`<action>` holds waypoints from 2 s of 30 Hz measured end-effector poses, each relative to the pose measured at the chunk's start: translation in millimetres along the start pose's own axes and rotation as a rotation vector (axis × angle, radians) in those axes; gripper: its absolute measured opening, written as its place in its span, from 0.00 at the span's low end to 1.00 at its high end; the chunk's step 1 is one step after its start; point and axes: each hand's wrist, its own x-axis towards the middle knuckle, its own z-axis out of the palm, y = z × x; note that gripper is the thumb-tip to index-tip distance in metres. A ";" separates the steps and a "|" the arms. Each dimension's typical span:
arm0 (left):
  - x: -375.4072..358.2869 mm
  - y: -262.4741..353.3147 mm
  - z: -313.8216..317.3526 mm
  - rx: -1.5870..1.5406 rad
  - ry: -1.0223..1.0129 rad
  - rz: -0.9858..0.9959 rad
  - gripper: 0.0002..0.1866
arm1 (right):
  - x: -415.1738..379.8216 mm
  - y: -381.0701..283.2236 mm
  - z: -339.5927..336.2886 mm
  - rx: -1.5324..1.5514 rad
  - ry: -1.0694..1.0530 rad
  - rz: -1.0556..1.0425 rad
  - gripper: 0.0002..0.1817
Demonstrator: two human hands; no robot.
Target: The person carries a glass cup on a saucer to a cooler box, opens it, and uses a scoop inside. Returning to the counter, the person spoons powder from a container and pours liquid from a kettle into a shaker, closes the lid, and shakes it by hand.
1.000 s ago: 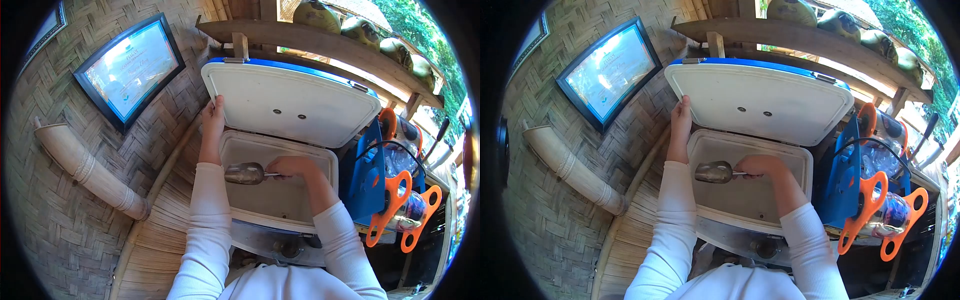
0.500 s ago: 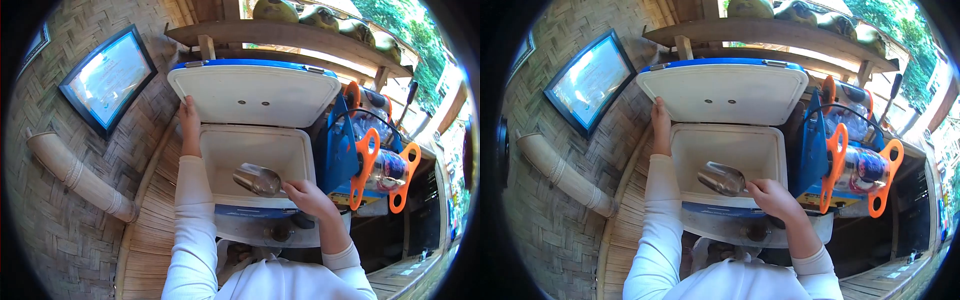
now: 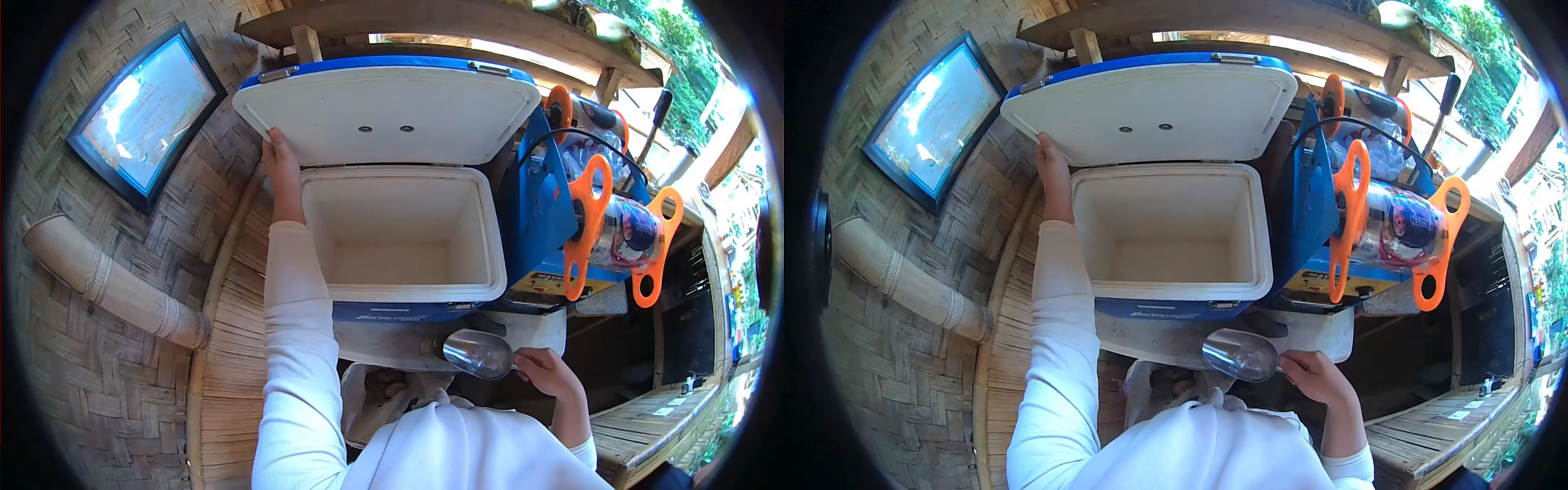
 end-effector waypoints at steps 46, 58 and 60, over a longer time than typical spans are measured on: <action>-0.1 3.0 -1.9 0.004 0.011 0.031 0.35 | 25.5 71.0 59.7 -0.430 0.266 -0.107 0.11; -2.2 5.3 -1.3 -0.028 0.006 -0.013 0.34 | 20.6 -48.0 8.0 -0.079 0.273 -0.544 0.09; -4.7 10.0 -0.7 -0.022 0.009 -0.011 0.33 | 37.5 -67.8 9.6 -0.054 0.332 -0.572 0.09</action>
